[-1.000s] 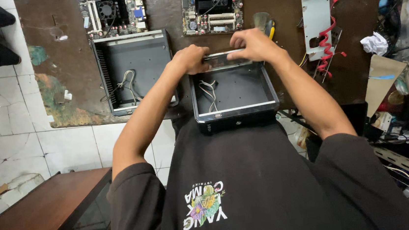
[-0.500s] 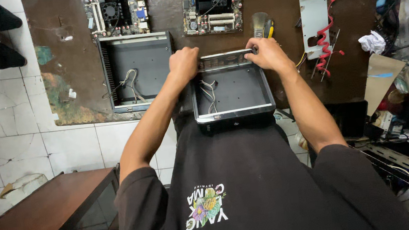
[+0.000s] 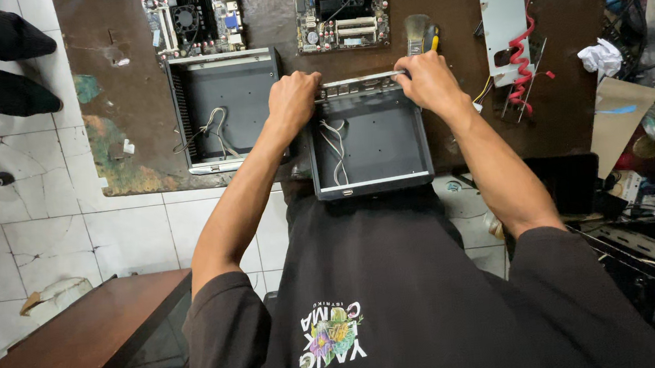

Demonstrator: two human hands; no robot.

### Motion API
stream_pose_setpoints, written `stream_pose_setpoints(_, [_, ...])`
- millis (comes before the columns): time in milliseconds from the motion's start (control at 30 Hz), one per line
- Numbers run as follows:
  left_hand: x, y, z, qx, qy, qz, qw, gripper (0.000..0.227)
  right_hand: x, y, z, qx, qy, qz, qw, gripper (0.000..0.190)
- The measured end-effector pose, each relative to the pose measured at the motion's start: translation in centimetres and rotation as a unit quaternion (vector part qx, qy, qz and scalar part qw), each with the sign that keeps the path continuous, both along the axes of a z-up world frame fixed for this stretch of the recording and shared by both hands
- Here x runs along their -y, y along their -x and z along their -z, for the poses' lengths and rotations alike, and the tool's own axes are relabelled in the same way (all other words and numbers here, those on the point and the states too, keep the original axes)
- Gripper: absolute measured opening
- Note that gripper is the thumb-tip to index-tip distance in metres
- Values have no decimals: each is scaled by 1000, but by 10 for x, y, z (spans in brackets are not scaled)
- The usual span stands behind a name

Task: The person installs a metal I/O shield into the back of a computer case, then places a motherboard into the case and aligns it with the standoffs. The person uses a screwdriver to secure the motherboard to the case.

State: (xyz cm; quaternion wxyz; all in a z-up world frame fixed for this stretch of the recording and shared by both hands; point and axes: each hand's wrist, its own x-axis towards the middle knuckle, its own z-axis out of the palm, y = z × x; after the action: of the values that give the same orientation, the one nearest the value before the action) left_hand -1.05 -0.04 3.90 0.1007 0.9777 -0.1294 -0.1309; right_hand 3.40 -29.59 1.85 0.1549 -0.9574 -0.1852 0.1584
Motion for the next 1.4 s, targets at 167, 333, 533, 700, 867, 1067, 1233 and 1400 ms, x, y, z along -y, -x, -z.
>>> stream_pose_setpoints(167, [2, 1, 28, 42, -8, -2, 999, 23, 4, 4, 9, 21, -17, -4, 1000, 17])
stream_pose_setpoints(333, [8, 6, 41, 66, -2, -3, 998, 22, 8, 11, 6, 37, -10, -2, 999, 16])
stream_pose_setpoints(533, [12, 9, 42, 91, -15, -2, 996, 22, 10, 8, 4, 37, -5, -1, 999, 16])
stream_pose_setpoints(700, [11, 5, 45, 98, -16, -8, 995, 20, 8, 6, -4, 35, -16, -20, 999, 15])
stream_pose_setpoints(867, [9, -1, 46, 98, -10, 0, 995, 17, 7, -1, 2, 36, -11, -16, 999, 15])
stream_pose_setpoints(1067, [6, -6, 46, 120, -32, -3, 992, 18, 5, -5, -9, 35, -28, -12, 999, 14])
stream_pose_setpoints(1233, [4, -5, 42, 169, -58, 15, 984, 16, -3, -6, -24, 22, -43, -7, 999, 15])
stream_pose_setpoints(1400, [-1, -15, 45, 170, -16, 20, 985, 25, -8, -15, -25, 11, -43, -10, 999, 19])
